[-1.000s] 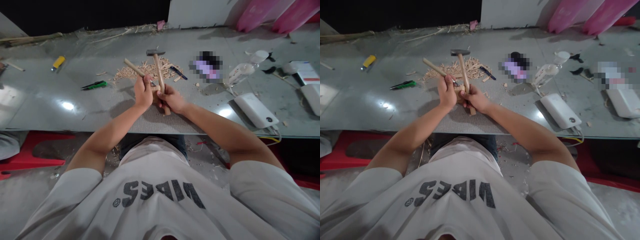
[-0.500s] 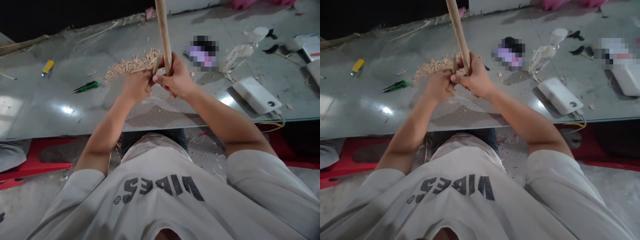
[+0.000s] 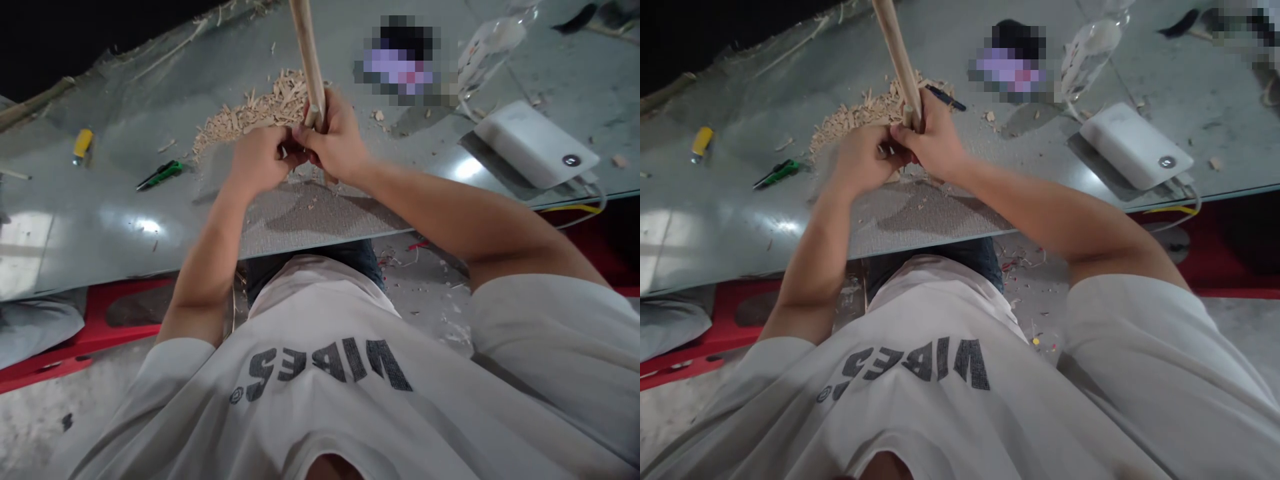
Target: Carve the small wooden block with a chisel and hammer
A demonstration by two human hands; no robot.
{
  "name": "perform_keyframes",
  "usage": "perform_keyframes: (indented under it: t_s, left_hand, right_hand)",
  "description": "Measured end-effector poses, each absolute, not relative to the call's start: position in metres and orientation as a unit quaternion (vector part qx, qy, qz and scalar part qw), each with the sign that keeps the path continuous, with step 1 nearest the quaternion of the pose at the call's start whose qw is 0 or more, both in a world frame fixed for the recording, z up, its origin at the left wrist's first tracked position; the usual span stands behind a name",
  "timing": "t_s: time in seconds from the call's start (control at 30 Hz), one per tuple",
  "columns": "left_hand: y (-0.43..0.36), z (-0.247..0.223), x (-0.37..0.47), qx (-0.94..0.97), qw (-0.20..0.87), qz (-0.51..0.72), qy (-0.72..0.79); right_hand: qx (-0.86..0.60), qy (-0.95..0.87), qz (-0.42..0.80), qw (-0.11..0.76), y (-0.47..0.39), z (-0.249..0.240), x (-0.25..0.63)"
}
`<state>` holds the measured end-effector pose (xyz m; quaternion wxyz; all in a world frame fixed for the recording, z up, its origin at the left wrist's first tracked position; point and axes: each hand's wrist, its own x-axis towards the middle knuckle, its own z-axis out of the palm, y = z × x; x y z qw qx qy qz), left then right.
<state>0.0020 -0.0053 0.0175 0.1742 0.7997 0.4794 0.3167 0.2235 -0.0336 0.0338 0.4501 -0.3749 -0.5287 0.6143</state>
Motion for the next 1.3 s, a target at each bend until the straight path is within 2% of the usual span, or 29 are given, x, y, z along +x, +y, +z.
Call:
perform_keyframes:
  t_s: [0.1, 0.23, 0.67, 0.93, 1.1, 1.3]
  left_hand:
    - [-0.001, 0.023, 0.002, 0.801, 0.161, 0.276, 0.507]
    - [0.002, 0.025, 0.004, 0.797, 0.175, 0.251, 0.522]
    - [0.009, 0.021, 0.0, 0.786, 0.205, 0.317, 0.49]
    - [0.006, 0.024, 0.004, 0.792, 0.203, 0.299, 0.492]
    - [0.011, 0.015, -0.004, 0.763, 0.205, 0.301, 0.534]
    - [0.021, -0.001, -0.038, 0.733, 0.215, 0.34, 0.548]
  right_hand:
    - [-0.392, -0.521, 0.551, 0.521, -0.035, 0.035, 0.216]
    - [-0.385, -0.495, 0.565, 0.536, -0.034, 0.038, 0.21]
    - [-0.359, -0.487, 0.573, 0.553, -0.032, 0.037, 0.208]
    - [-0.382, -0.5, 0.575, 0.523, -0.038, 0.047, 0.211]
    - [-0.385, -0.529, 0.517, 0.551, -0.028, 0.065, 0.239]
    - [-0.363, -0.627, 0.456, 0.517, -0.015, 0.072, 0.287]
